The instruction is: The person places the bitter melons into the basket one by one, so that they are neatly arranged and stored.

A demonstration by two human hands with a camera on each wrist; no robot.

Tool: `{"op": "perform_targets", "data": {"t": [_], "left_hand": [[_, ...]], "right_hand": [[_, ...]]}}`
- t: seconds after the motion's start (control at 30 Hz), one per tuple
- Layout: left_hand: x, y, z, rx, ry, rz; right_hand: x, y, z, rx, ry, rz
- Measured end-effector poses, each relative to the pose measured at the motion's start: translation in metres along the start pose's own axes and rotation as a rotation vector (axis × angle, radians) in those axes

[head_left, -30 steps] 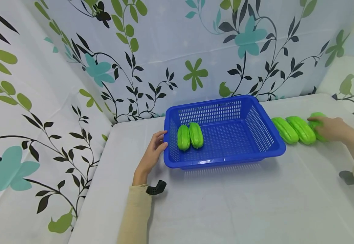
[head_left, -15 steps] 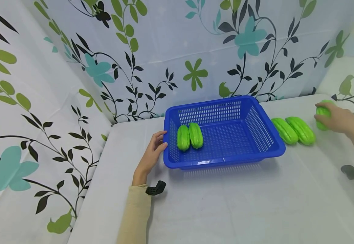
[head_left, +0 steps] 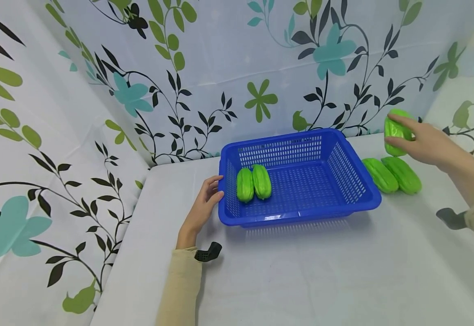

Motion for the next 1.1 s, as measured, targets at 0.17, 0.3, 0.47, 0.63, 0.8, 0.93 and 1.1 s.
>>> {"op": "perform_targets", "data": {"t": [0.17, 0.3, 0.47, 0.63, 0.8, 0.93, 1.1], "left_hand": [[0.001, 0.0, 0.0, -0.002, -0.002, 0.001], [0.001, 0.001, 0.001, 0.006, -0.005, 0.003], [0.0, 0.002, 0.0, 0.008, -0.009, 0.006], [0.0, 0.004, -0.006, 0.008, -0.014, 0.0], [-0.001, 0.012, -0.03, 0.001, -0.023, 0.012], [-0.002, 0.013, -0.034, 0.005, -0.018, 0.027], [-0.002, 0.013, -0.033, 0.004, -0.023, 0.028]], "right_hand": [[0.001, 0.001, -0.039, -0.089, 0.033, -0.02], [0.001, 0.0, -0.072, -0.2, 0.014, 0.022], [0.005, -0.001, -0.103, -0.265, 0.01, 0.031], [0.013, 0.005, -0.121, -0.248, 0.02, -0.003], [0.021, 0.012, -0.137, -0.226, 0.069, -0.045], [0.029, 0.015, -0.146, -0.226, 0.107, -0.076], [0.038, 0.02, -0.156, -0.234, 0.101, -0.098]]}}
Point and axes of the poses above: each hand's wrist, its own y-axis towards the middle knuckle, its own x-axis out of the palm, z = x × y, the point moved 7 cm from there along y, towards the middle knuckle, and after that the axes turned 8 degrees about z, right-handed, at the moved point
